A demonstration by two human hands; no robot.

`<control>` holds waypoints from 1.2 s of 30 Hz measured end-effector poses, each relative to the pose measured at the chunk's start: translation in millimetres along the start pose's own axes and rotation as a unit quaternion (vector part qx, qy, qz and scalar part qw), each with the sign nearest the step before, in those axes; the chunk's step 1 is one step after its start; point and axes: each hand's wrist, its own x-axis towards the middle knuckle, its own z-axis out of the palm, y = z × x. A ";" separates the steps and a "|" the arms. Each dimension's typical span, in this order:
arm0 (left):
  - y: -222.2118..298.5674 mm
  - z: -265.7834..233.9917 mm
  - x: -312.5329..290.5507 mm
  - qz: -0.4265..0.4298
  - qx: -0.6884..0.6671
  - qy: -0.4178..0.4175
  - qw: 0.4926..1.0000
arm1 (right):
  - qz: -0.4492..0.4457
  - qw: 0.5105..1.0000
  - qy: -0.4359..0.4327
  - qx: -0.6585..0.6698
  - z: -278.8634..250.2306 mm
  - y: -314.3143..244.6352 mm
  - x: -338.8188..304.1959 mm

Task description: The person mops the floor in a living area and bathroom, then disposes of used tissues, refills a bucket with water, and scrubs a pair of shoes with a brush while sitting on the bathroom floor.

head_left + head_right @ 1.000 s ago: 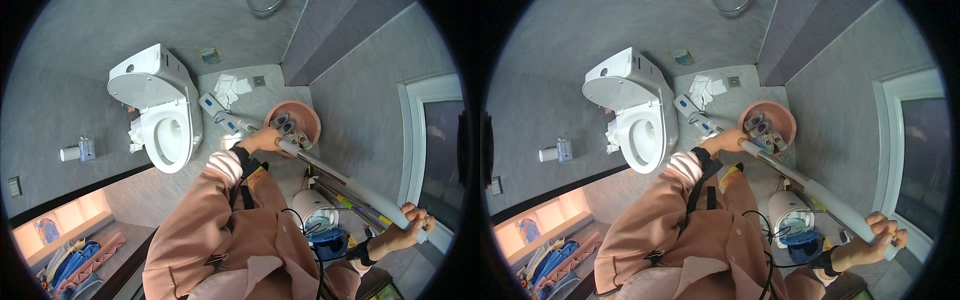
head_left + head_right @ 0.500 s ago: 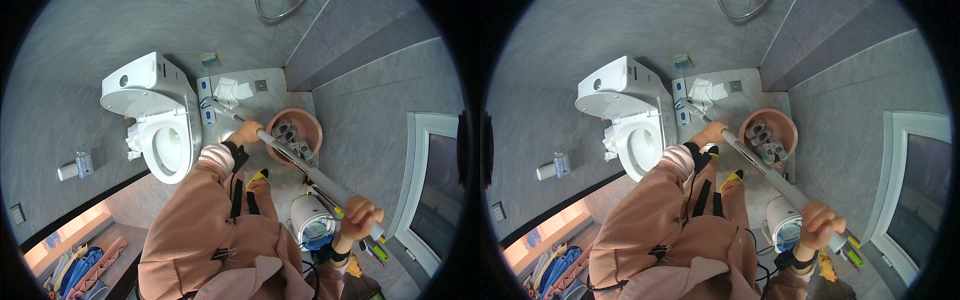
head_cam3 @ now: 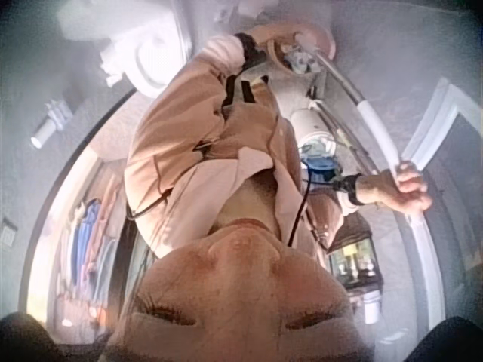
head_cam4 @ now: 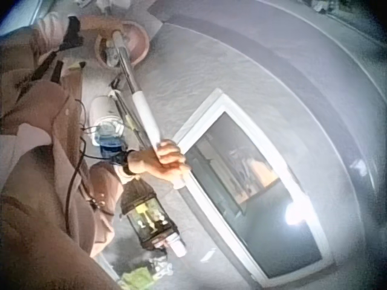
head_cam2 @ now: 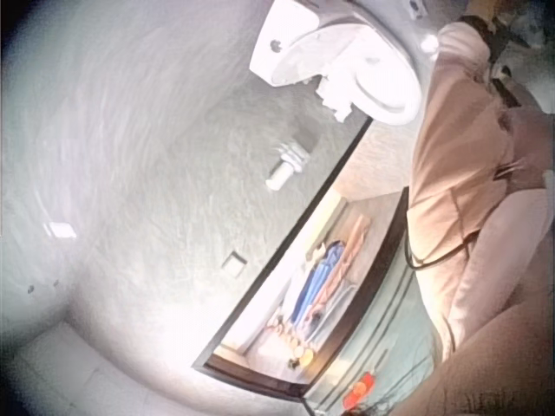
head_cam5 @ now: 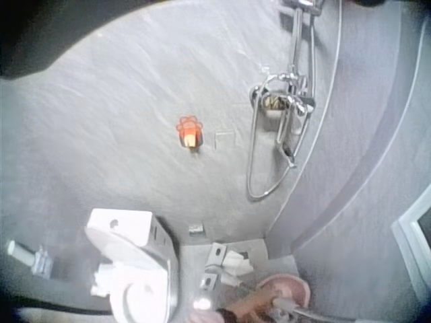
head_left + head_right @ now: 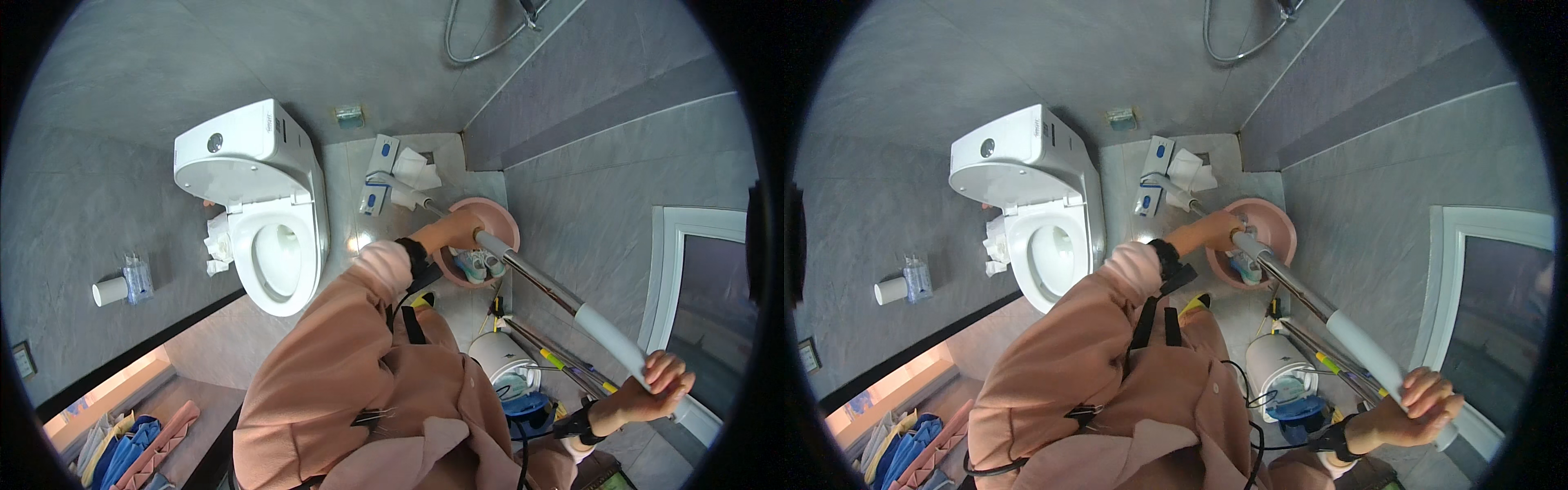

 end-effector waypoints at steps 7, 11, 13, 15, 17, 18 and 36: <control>-33.8 -130.6 -59.8 -0.078 -0.011 0.157 0.985 | -0.034 0.984 -0.173 -0.004 138.6 35.9 75.1; -82.7 -207.4 -106.3 -0.203 0.014 0.203 0.958 | -0.035 0.960 -0.270 0.065 250.1 51.9 85.5; -113.7 -243.4 -135.5 -0.265 -0.012 0.241 0.934 | -0.004 0.952 -0.297 0.070 272.8 55.6 81.5; -146.4 -271.7 -164.7 -0.247 -0.025 0.382 0.890 | 0.027 0.951 -0.305 0.037 281.8 69.2 78.3; -177.1 -298.5 -185.3 -0.230 -0.047 0.442 0.866 | 0.080 0.948 -0.304 0.048 276.5 94.3 77.4; -189.1 -304.1 -193.9 -0.232 -0.035 0.506 0.830 | 0.121 0.946 -0.298 0.043 274.4 111.5 77.2; -198.3 -183.1 -185.3 -0.260 -0.012 0.688 0.677 | 0.404 0.838 -0.299 -0.211 169.1 526.5 -94.0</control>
